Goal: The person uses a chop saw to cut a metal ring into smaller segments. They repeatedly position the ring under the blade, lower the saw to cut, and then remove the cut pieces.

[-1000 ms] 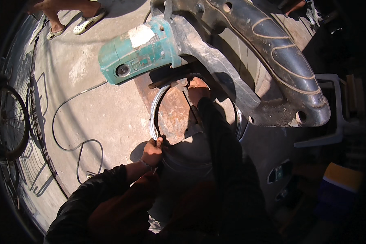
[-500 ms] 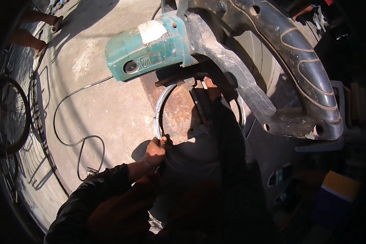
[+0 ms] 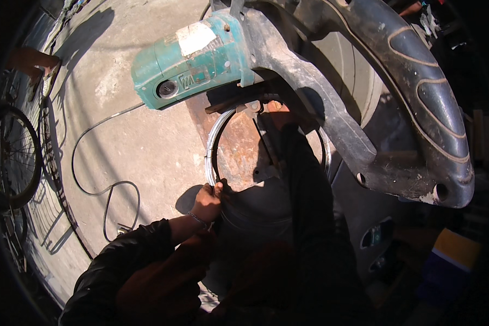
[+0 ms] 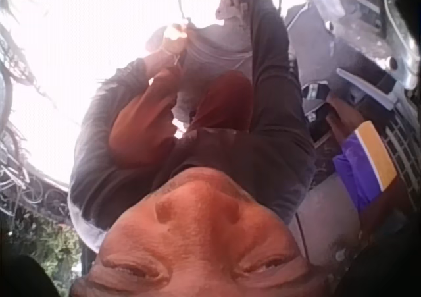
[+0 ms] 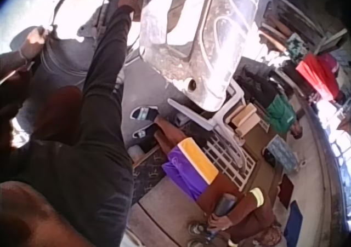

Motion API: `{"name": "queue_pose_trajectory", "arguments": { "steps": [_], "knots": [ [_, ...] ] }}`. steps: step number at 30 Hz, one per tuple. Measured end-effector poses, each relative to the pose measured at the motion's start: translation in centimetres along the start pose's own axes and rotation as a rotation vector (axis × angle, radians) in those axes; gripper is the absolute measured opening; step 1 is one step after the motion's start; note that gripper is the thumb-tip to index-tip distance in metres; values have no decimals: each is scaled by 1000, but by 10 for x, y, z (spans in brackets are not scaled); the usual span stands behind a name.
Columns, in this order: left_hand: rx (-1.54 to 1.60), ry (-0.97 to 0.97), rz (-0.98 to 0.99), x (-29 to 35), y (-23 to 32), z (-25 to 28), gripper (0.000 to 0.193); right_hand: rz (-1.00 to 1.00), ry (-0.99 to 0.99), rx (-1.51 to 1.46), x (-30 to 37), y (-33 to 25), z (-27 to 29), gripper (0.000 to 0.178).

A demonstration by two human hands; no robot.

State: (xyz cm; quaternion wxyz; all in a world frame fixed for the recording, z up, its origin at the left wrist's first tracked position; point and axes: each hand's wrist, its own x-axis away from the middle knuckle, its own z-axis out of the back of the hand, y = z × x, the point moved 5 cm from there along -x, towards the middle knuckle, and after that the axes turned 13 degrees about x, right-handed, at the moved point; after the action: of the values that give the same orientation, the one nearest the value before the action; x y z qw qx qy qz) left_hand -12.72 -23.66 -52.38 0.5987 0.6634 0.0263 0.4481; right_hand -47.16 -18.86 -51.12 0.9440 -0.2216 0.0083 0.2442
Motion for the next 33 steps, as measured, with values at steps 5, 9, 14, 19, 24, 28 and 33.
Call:
{"name": "queue_pose_trajectory", "arguments": {
  "steps": [5,9,14,19,24,28,33],
  "knots": [
    [-32,2,-2,0,3,-2,45,77,81,23,4,-7,7,49],
    [48,23,14,2,5,-2,42,73,-61,197,-1,-10,1,38],
    [1,11,-5,0,2,-2,41,327,-227,450,-10,4,-28,35],
    [77,-6,34,7,19,-3,40,-7,-151,263,-20,23,-40,45],
    [75,-4,48,16,31,3,40,-260,-431,107,-3,-36,11,52],
    [50,-19,6,9,20,-2,41,-202,-196,30,-2,-5,2,53],
    [127,18,-10,-1,-11,-1,43,-193,-322,-43,-2,-6,-8,54]
  ]
}}
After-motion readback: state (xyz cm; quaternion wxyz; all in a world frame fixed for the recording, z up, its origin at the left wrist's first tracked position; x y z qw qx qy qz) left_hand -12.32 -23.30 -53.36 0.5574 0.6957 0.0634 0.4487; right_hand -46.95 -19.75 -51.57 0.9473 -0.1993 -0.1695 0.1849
